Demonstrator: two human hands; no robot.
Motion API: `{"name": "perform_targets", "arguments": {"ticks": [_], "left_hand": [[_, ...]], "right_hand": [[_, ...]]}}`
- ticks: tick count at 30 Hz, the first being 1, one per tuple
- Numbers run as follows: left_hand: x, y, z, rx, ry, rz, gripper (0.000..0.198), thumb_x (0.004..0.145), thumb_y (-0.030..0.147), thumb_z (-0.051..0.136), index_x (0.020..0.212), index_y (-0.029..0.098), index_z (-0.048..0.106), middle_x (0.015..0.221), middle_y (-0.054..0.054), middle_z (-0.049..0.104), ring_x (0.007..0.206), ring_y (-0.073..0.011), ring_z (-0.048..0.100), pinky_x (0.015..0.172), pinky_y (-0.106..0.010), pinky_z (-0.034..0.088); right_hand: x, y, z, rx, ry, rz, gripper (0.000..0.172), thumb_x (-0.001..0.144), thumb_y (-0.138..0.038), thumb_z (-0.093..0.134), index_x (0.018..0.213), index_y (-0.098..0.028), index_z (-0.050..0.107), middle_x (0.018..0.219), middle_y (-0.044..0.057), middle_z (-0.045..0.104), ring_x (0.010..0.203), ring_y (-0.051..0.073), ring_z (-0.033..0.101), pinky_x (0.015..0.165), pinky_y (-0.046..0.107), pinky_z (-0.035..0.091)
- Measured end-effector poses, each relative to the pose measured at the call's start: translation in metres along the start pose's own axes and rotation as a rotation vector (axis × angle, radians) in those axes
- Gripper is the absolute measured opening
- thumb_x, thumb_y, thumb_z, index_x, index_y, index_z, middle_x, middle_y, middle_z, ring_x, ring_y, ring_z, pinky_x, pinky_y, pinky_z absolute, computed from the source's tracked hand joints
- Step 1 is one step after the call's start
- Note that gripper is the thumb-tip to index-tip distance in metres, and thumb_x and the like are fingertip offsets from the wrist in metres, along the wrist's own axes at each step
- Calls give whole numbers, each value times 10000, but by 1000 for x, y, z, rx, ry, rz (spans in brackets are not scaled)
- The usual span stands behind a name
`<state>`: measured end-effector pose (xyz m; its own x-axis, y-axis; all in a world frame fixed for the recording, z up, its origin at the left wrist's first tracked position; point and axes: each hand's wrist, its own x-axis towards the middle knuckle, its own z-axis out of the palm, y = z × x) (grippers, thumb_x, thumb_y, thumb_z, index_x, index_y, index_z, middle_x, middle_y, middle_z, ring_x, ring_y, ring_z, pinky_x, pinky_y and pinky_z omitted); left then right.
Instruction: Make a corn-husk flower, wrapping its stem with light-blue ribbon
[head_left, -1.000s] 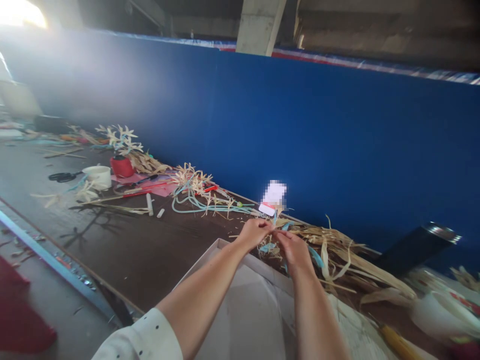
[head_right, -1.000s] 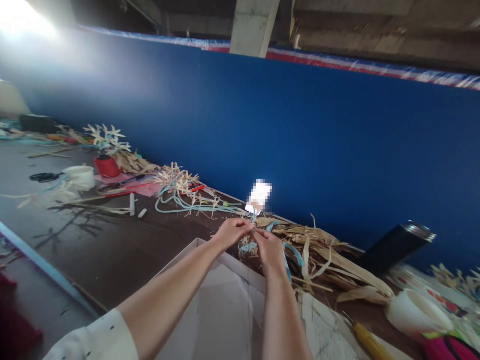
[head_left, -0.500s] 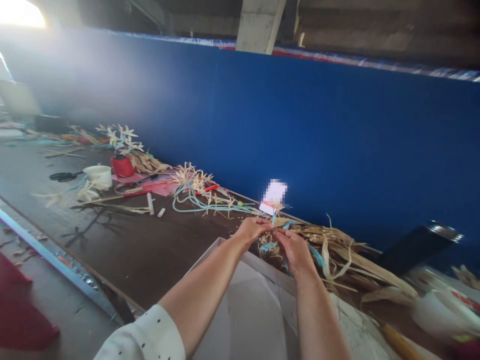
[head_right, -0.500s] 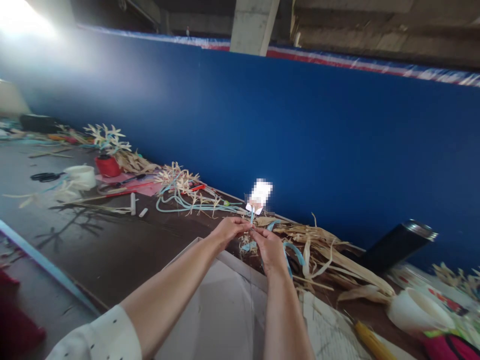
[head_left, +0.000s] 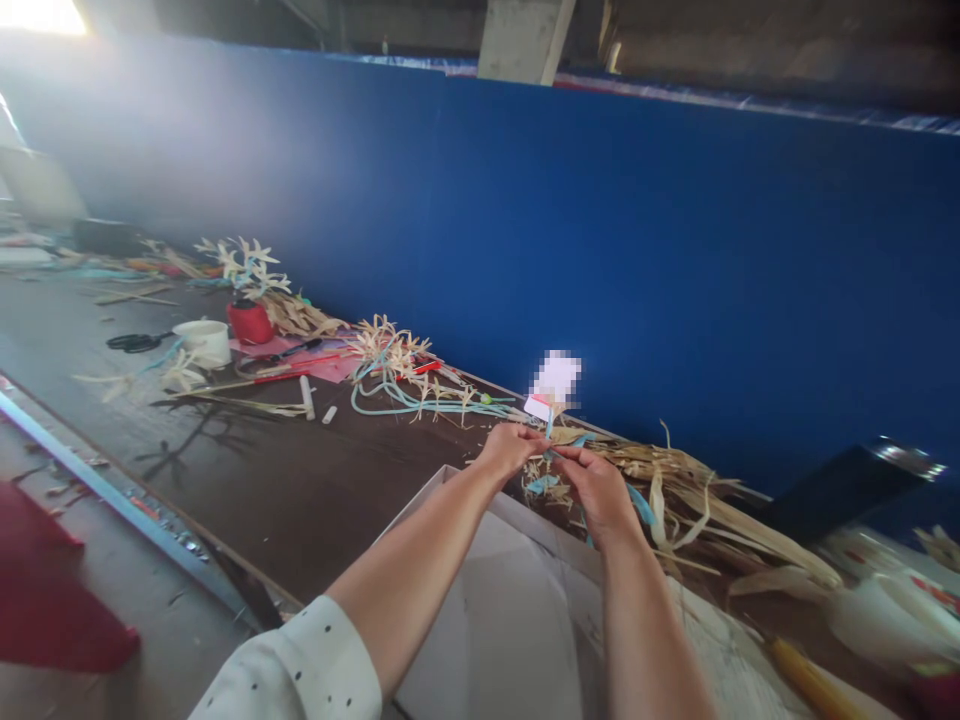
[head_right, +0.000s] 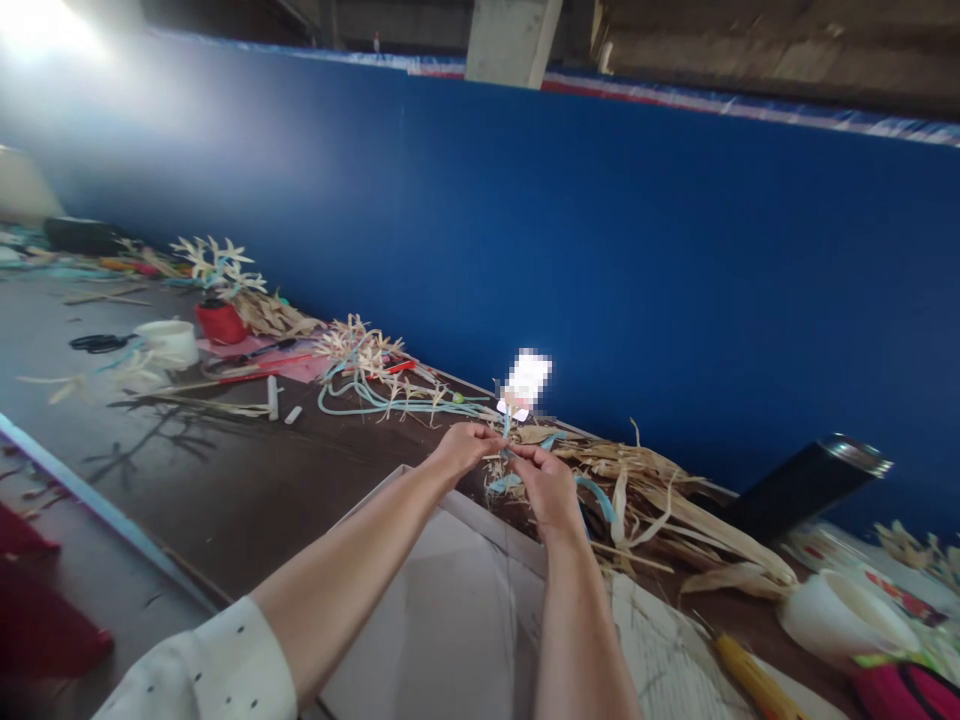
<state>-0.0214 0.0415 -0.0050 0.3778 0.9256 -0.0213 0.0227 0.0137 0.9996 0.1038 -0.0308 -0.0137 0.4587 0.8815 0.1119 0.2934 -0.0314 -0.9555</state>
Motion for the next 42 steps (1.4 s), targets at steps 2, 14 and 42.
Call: {"name": "perform_targets", "arguments": {"ticks": [2,14,42], "left_hand": [[1,-2,-1,33,1,13,258,597,317,687,736,100,676,581,9,561,569,-89,459,593,-211,358],[0,-1,-2,151,-3,28,269,613,350,677,741,114,684,571,4,566,557,-99,474,549,-204,345],[-5,4,-3,271,11,50,284,597,386,665,735,137,658,672,-20,618,640,-133,529,592,-229,382]], "right_hand": [[0,1,-1,20,-30,48,361,619,-394,646,909,-181,681,598,-11,608,455,99,428,435,223,258],[-2,-13,-3,-287,28,-67,340,672,-448,596,883,-201,695,736,14,683,746,201,609,695,285,417],[-13,-29,3,-271,6,12,367,620,-500,637,799,-190,716,659,6,658,666,185,575,614,263,385]]}}
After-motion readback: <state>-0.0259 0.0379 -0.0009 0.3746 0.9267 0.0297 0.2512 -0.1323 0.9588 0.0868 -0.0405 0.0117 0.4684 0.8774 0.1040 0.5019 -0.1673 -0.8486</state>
